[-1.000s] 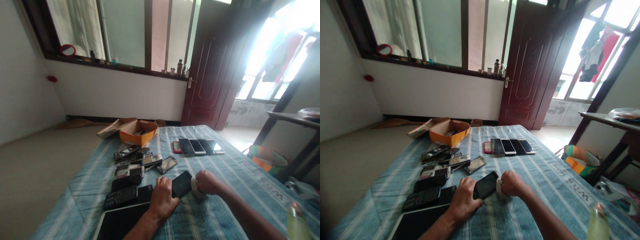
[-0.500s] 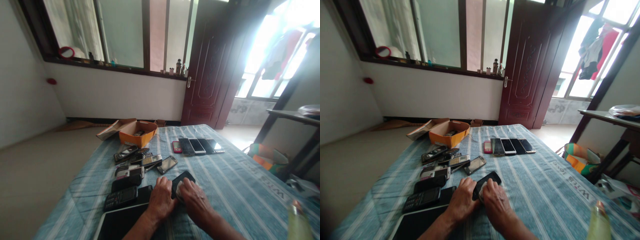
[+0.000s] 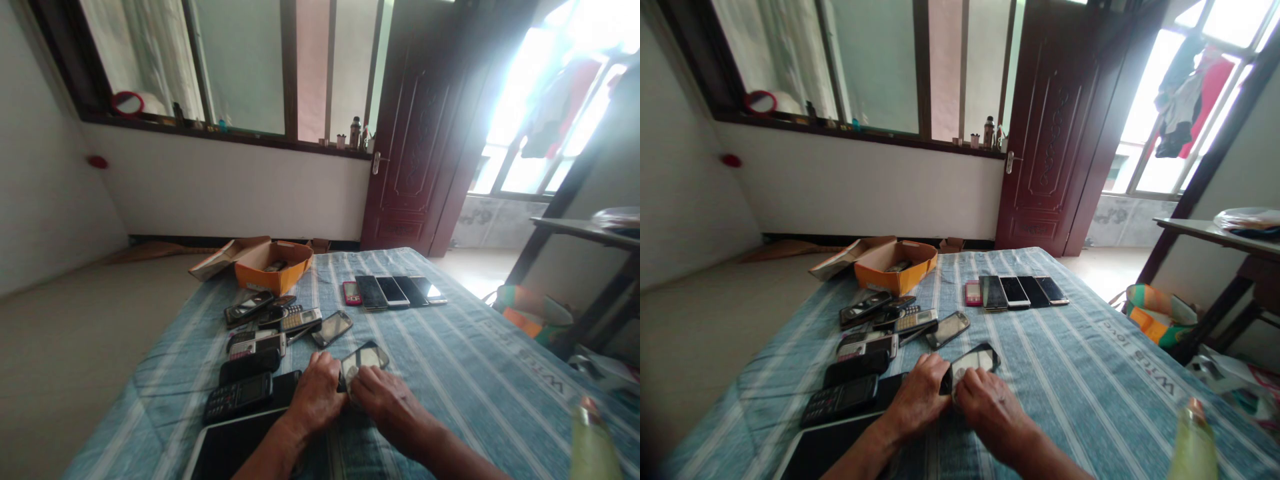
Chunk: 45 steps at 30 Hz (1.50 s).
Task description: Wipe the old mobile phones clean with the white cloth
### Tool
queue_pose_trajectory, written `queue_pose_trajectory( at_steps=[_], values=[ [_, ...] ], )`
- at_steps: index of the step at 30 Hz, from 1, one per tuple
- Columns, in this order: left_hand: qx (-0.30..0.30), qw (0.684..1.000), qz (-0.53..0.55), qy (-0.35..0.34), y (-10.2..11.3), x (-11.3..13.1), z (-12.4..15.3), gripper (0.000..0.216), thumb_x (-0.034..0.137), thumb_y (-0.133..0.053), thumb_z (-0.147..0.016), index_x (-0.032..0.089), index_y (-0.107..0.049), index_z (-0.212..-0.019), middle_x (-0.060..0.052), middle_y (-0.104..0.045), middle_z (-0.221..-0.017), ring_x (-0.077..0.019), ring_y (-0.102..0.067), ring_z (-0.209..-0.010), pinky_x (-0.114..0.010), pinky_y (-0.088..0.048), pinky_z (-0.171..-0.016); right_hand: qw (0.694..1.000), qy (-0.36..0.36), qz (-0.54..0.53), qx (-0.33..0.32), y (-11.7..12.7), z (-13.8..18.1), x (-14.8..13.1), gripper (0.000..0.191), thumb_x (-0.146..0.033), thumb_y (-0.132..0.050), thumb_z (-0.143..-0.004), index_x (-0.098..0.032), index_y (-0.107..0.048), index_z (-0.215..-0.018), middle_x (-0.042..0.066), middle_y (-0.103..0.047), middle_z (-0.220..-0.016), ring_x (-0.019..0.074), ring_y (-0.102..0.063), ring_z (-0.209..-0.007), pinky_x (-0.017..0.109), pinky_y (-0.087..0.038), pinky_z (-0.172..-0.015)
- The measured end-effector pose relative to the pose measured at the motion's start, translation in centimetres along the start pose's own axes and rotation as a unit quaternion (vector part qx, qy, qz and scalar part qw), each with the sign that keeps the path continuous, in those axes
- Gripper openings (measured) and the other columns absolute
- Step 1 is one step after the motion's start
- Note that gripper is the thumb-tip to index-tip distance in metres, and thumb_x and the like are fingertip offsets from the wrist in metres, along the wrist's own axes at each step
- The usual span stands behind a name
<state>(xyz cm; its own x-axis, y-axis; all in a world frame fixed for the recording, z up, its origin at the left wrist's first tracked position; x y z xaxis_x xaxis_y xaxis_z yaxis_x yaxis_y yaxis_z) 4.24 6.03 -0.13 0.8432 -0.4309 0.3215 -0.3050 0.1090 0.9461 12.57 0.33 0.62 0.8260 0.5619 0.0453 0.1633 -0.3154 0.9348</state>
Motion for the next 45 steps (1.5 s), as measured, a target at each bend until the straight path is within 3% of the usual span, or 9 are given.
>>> queue_pose_trajectory(
  at_steps=[9,14,25,33,37,45],
  values=[
    [-0.012,0.999,0.038,-0.013,0.5,-0.8,-0.7,0.006,0.023,-0.059,-0.07,0.018,-0.061,-0.073,-0.005,-0.065,-0.084,-0.0211,-0.058,-0.089,-0.026,-0.04,-0.079,0.993,0.064,0.035,0.093,1.0,0.0,-0.4,0.007,-0.016,-0.049,-0.092,-0.018,-0.055,-0.089,0.002,-0.056,-0.082,0.0176,-0.047,-0.07,0.032,-0.028,-0.059],
    [-0.006,0.999,0.047,-0.02,0.7,-0.6,-0.9,0.009,0.028,-0.06,-0.069,0.019,-0.059,-0.071,-0.003,-0.065,-0.08,-0.0203,-0.058,-0.082,-0.026,-0.038,-0.072,0.99,0.078,0.057,0.106,0.9,-0.3,0.0,0.015,-0.014,-0.042,-0.094,-0.017,-0.056,-0.088,0.003,-0.056,-0.083,0.0166,-0.045,-0.067,0.032,-0.026,-0.058],
    [-0.003,0.997,0.081,0.009,0.8,-0.7,-0.9,0.022,0.037,-0.068,-0.064,0.018,-0.059,-0.072,-0.002,-0.063,-0.078,-0.0226,-0.057,-0.083,-0.027,-0.037,-0.068,0.99,0.065,0.06,0.114,-0.1,0.4,3.9,0.026,-0.012,-0.034,-0.096,-0.017,-0.055,-0.081,0.003,-0.053,-0.084,0.0157,-0.044,-0.071,0.031,-0.027,-0.061],
    [-0.003,0.998,0.064,0.02,0.4,-0.7,-0.7,0.026,0.038,-0.068,-0.064,0.018,-0.063,-0.08,-0.005,-0.064,-0.087,-0.0257,-0.056,-0.093,-0.028,-0.04,-0.073,0.994,-0.02,0.006,0.111,-0.1,1.1,6.7,0.025,-0.004,-0.039,-0.088,-0.018,-0.051,-0.072,0.001,-0.051,-0.075,0.013,-0.042,-0.062,0.028,-0.027,-0.057],
    [-0.002,0.999,0.044,0.015,0.3,-0.4,-0.5,0.028,0.035,-0.067,-0.064,0.017,-0.063,-0.084,-0.008,-0.064,-0.093,-0.027,-0.055,-0.096,-0.03,-0.041,-0.077,0.991,-0.087,0.04,0.097,0.3,1.1,7.6,0.022,-0.002,-0.047,-0.084,-0.019,-0.053,-0.071,0.002,-0.053,-0.075,0.0155,-0.044,-0.065,0.029,-0.027,-0.057],
    [0.014,1.0,0.02,0.007,0.0,0.0,-0.2,0.021,0.026,-0.059,-0.063,0.019,-0.06,-0.082,-0.007,-0.063,-0.094,-0.0254,-0.054,-0.097,-0.03,-0.041,-0.08,0.984,-0.134,0.089,0.072,-1.5,0.5,5.5,0.022,0.002,-0.053,-0.077,-0.019,-0.058,-0.075,0.005,-0.058,-0.082,0.0205,-0.048,-0.072,0.03,-0.035,-0.061]
  ],
)
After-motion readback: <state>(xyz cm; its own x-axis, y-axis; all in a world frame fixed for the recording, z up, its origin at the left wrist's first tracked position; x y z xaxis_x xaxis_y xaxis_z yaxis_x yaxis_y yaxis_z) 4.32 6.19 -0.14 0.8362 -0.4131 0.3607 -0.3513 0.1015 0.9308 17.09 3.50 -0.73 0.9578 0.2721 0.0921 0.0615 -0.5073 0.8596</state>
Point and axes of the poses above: each hand's wrist, its own z-axis away from the middle knuckle, its own y-axis out of the back of the hand, x = y × z, the point moved 8 cm from there along -z, towards the middle knuckle
